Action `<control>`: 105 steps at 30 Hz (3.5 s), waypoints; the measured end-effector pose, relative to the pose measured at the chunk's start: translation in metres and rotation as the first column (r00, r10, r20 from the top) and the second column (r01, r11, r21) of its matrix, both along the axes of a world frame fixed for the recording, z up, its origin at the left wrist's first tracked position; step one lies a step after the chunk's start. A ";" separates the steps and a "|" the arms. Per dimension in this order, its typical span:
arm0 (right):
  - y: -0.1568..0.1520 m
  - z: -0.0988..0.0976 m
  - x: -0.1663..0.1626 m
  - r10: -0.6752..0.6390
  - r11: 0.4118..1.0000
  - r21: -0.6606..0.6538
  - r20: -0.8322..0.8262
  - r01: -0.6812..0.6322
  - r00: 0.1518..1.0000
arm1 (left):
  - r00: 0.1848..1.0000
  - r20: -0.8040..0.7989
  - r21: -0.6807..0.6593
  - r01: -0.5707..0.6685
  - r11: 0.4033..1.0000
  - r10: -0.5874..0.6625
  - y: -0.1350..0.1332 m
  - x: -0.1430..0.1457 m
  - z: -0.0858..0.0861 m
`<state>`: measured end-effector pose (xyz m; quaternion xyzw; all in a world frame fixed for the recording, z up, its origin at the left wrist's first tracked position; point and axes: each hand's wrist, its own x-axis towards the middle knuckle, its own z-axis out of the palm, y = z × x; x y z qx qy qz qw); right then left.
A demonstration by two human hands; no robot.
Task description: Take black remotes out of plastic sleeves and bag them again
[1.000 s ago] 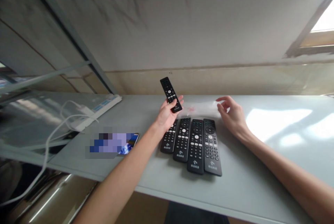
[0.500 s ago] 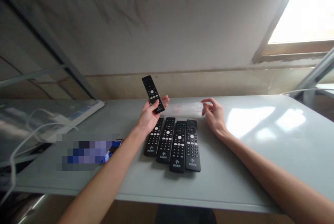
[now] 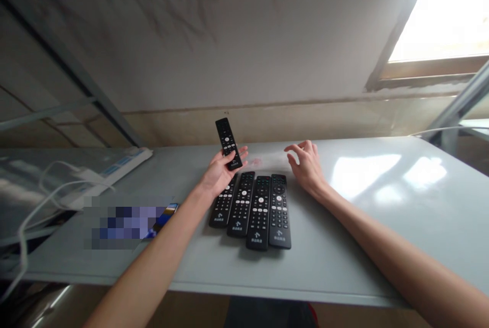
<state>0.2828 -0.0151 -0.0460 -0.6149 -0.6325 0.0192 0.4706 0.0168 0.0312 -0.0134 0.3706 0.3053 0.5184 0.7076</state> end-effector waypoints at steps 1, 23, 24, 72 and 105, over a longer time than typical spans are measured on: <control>-0.001 0.001 -0.001 0.010 1.000 0.021 0.038 -0.011 0.999 | 1.000 0.002 -0.004 -0.002 1.000 0.002 0.000 0.000 0.000; -0.038 0.048 -0.024 0.107 0.897 -0.150 -0.839 -0.416 0.533 | 0.736 -0.666 0.478 0.543 0.691 -0.118 -0.035 0.008 0.017; -0.035 0.048 -0.013 0.085 0.874 -0.216 -0.814 -0.435 0.575 | 0.706 -0.708 0.552 0.528 0.646 0.027 -0.034 0.009 0.015; -0.034 0.036 -0.010 0.125 0.989 0.061 0.138 -0.135 0.982 | 0.415 -0.748 0.663 0.498 0.559 0.518 -0.013 -0.005 -0.006; -0.012 0.000 0.003 0.311 0.947 -0.094 0.031 -0.307 0.950 | 0.394 -0.791 0.594 0.311 0.742 0.468 0.023 -0.027 -0.032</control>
